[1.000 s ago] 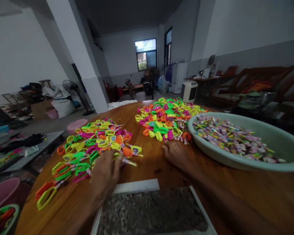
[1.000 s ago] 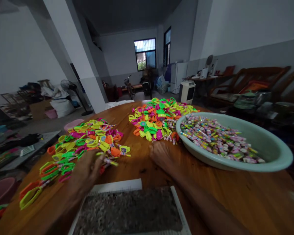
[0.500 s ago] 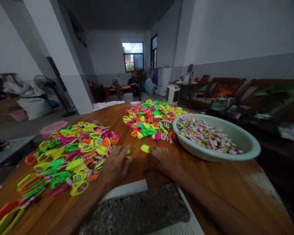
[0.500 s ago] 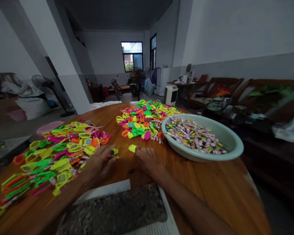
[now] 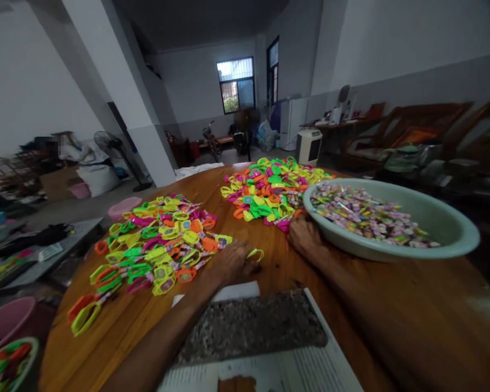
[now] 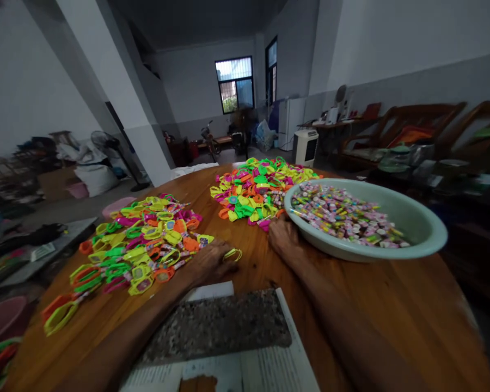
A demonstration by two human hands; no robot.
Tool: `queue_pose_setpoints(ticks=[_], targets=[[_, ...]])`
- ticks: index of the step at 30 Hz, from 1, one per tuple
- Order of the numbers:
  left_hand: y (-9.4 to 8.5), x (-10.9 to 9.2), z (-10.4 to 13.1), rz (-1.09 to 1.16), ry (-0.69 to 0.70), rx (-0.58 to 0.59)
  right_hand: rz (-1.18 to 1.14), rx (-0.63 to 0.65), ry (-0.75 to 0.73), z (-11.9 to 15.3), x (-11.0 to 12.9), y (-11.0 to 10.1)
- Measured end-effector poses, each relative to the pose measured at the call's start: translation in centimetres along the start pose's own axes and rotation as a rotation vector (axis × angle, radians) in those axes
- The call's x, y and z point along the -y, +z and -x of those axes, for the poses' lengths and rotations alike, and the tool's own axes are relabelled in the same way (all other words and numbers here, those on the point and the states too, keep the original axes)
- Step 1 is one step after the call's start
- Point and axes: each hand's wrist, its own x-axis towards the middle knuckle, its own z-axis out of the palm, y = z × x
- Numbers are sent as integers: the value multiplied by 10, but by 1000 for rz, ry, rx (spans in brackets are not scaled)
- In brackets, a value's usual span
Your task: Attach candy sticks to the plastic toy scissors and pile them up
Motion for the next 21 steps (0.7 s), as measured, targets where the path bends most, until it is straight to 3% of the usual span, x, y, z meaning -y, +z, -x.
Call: queue_pose_setpoints(ticks=[5, 10, 21], targets=[[4, -2, 0, -33, 18, 31, -6, 50, -94, 15, -6, -5], [-7, -13, 14, 30, -56, 52, -9, 106, -230, 34, -5, -11], [-9, -13, 52, 294, -75, -12, 63, 55, -391, 49, -16, -9]])
